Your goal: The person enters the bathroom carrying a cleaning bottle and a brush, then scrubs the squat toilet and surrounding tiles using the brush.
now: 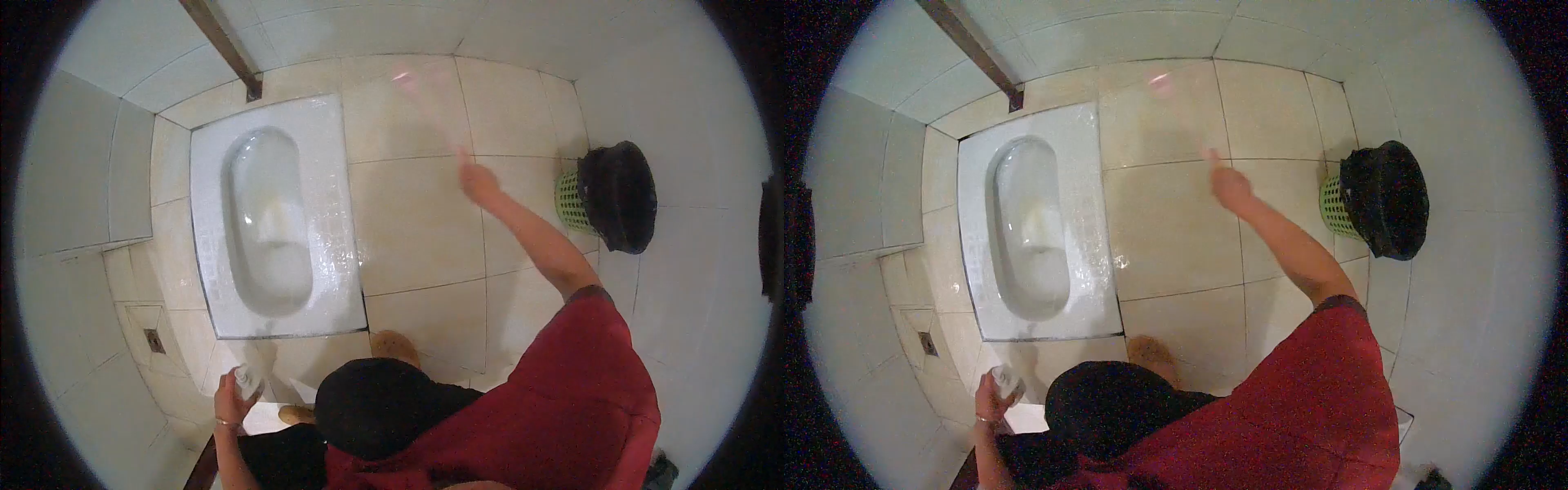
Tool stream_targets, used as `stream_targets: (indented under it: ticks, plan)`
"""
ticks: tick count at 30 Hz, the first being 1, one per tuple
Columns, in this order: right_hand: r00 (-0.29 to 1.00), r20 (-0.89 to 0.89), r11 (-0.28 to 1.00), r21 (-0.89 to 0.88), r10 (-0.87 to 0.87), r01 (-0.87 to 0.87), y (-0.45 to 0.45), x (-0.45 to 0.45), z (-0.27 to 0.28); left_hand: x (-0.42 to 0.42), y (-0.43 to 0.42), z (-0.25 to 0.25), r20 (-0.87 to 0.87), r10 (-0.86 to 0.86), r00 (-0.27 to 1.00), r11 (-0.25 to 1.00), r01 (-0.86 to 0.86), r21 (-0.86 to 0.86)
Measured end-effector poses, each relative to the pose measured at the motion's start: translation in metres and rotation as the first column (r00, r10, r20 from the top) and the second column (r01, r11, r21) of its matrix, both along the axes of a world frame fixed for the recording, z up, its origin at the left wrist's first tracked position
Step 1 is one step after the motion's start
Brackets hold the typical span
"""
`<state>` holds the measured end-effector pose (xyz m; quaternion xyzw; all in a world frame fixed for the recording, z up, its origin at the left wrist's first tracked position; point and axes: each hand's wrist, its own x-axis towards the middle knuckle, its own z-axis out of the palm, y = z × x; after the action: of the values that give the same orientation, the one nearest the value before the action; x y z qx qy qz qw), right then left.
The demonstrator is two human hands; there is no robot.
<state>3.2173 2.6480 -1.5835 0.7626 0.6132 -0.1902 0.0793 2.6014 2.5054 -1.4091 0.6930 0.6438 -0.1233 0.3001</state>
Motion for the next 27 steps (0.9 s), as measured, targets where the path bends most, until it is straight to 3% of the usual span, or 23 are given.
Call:
stream_targets:
  ticks: [1, 4, 7, 8, 10, 12, 16, 18, 19, 21, 23, 25, 27]
  plan:
    - [0.999, -0.025, 0.996, -0.078, 0.032, -0.034, -0.003, -0.038, 0.038, -0.006, -0.005, 0.006, 0.001, 0.005, 1.000, 1.000, -0.005, 0.005]
    - [0.998, 0.029, 0.998, 0.006, -0.059, 0.059, -0.038, -0.013, 0.032, -0.038, -0.032, 0.021, 0.138, -0.004, 0.990, 0.992, -0.014, 0.127]
    - [0.995, 0.090, 0.952, 0.307, -0.031, 0.001, -0.105, 0.052, 0.018, -0.085, -0.067, 0.036, 0.273, 0.001, 0.962, 0.978, -0.058, 0.200]
    - [0.986, 0.062, 0.987, 0.069, -0.152, 0.148, -0.104, 0.061, 0.012, -0.092, -0.072, 0.045, 0.276, 0.004, 0.961, 0.977, -0.063, 0.204]
    - [0.960, 0.066, 0.945, -0.170, -0.270, 0.278, -0.106, 0.022, 0.032, -0.102, -0.078, 0.064, 0.141, -0.058, 0.988, 0.984, 0.033, 0.177]
    - [0.988, 0.055, 0.984, -0.101, -0.144, 0.149, -0.104, -0.084, 0.092, -0.120, -0.090, 0.072, 0.156, -0.057, 0.986, 0.983, 0.029, 0.180]
    - [0.975, 0.099, 0.980, 0.023, -0.198, 0.196, -0.112, -0.031, 0.098, -0.156, -0.122, 0.092, 0.257, -0.041, 0.966, 0.975, -0.017, 0.220]
    - [0.848, -0.037, 0.843, -0.142, -0.528, 0.518, -0.111, -0.031, 0.134, -0.169, -0.129, 0.093, 0.226, -0.008, 0.974, 0.974, -0.043, 0.222]
    - [0.848, -0.036, 0.843, -0.140, -0.528, 0.519, -0.119, -0.051, 0.145, -0.174, -0.131, 0.094, 0.193, 0.021, 0.981, 0.973, -0.064, 0.220]
    - [0.972, 0.172, 0.961, -0.195, -0.161, 0.194, -0.144, -0.103, 0.157, -0.177, -0.137, 0.100, 0.176, 0.049, 0.983, 0.978, -0.083, 0.193]
    - [0.971, 0.189, 0.976, -0.133, -0.143, 0.170, -0.179, -0.054, 0.128, -0.176, -0.146, 0.102, 0.147, -0.032, 0.989, 0.979, 0.002, 0.203]
    - [0.970, 0.207, 0.987, -0.070, -0.127, 0.144, -0.181, -0.031, 0.129, -0.175, -0.152, 0.107, 0.172, 0.012, 0.985, 0.986, -0.040, 0.161]
    - [0.912, 0.148, 0.903, -0.150, -0.383, 0.403, -0.155, -0.020, 0.147, -0.161, -0.147, 0.110, 0.140, -0.111, 0.984, 0.977, 0.083, 0.196]
